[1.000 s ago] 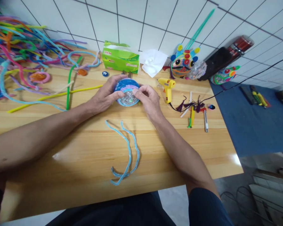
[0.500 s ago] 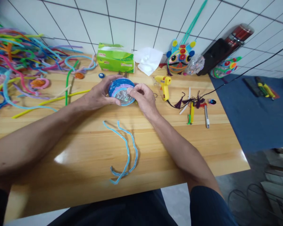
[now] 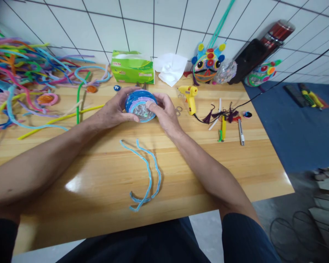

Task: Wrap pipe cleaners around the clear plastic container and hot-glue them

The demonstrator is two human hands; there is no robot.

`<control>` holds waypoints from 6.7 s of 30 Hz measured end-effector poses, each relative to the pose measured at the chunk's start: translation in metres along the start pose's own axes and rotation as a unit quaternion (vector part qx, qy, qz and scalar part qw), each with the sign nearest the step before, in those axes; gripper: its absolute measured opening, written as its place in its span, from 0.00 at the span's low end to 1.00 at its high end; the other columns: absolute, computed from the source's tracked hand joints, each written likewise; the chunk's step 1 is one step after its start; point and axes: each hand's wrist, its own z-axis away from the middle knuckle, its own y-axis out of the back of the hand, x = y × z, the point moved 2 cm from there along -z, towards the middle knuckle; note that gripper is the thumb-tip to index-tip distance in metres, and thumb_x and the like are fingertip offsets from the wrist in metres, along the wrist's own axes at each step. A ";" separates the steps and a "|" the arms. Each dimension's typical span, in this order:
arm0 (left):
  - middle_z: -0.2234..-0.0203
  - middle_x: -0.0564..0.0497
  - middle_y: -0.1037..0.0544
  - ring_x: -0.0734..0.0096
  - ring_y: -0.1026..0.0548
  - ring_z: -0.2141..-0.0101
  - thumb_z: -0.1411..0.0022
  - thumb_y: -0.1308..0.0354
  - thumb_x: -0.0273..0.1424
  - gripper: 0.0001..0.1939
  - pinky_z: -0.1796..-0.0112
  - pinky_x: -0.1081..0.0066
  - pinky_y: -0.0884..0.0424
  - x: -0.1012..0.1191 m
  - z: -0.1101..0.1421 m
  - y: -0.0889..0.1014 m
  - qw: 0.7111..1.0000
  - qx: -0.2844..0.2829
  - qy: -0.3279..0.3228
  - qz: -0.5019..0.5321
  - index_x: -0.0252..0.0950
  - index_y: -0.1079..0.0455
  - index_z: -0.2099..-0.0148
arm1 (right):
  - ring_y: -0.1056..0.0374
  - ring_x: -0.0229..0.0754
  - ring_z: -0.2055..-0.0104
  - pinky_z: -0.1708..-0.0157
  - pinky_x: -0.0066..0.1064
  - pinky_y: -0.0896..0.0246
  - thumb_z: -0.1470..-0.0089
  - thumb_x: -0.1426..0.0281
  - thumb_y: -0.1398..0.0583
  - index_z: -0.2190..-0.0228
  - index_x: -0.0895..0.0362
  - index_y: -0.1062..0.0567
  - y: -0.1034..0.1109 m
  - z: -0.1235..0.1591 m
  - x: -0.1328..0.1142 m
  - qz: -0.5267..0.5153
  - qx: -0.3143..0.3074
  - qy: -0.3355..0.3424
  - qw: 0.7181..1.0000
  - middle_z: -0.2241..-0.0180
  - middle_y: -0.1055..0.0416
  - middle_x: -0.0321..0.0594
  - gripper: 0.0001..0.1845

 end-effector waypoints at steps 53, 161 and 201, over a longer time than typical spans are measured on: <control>0.13 0.40 0.36 0.32 0.39 0.13 0.31 0.25 0.69 0.59 0.13 0.34 0.42 0.022 0.003 0.003 0.995 0.024 -0.029 -0.097 0.51 0.41 0.12 | 0.16 0.52 0.43 0.36 0.48 0.17 0.50 0.38 0.19 0.54 0.46 0.21 0.002 -0.005 -0.002 0.021 0.017 -0.012 1.000 0.50 0.11 0.35 0.36; 0.19 0.37 0.26 0.37 0.29 0.18 0.18 0.41 0.66 0.36 0.18 0.31 0.34 0.049 -0.001 0.004 0.984 -0.015 -0.105 -0.140 0.49 0.26 0.25 | 0.25 0.44 0.58 0.62 0.37 0.31 0.53 0.36 0.19 0.53 0.47 0.20 -0.002 -0.002 -0.008 -0.004 0.034 -0.080 0.996 0.57 0.18 0.35 0.39; 0.19 0.42 0.25 0.43 0.29 0.18 0.14 0.46 0.62 0.31 0.17 0.32 0.34 0.047 0.000 0.000 0.985 -0.003 -0.108 -0.137 0.52 0.25 0.24 | 0.29 0.42 0.62 0.60 0.37 0.30 0.47 0.49 0.20 0.64 0.47 0.22 0.004 0.000 -0.021 0.069 0.073 -0.020 0.995 0.68 0.27 0.31 0.24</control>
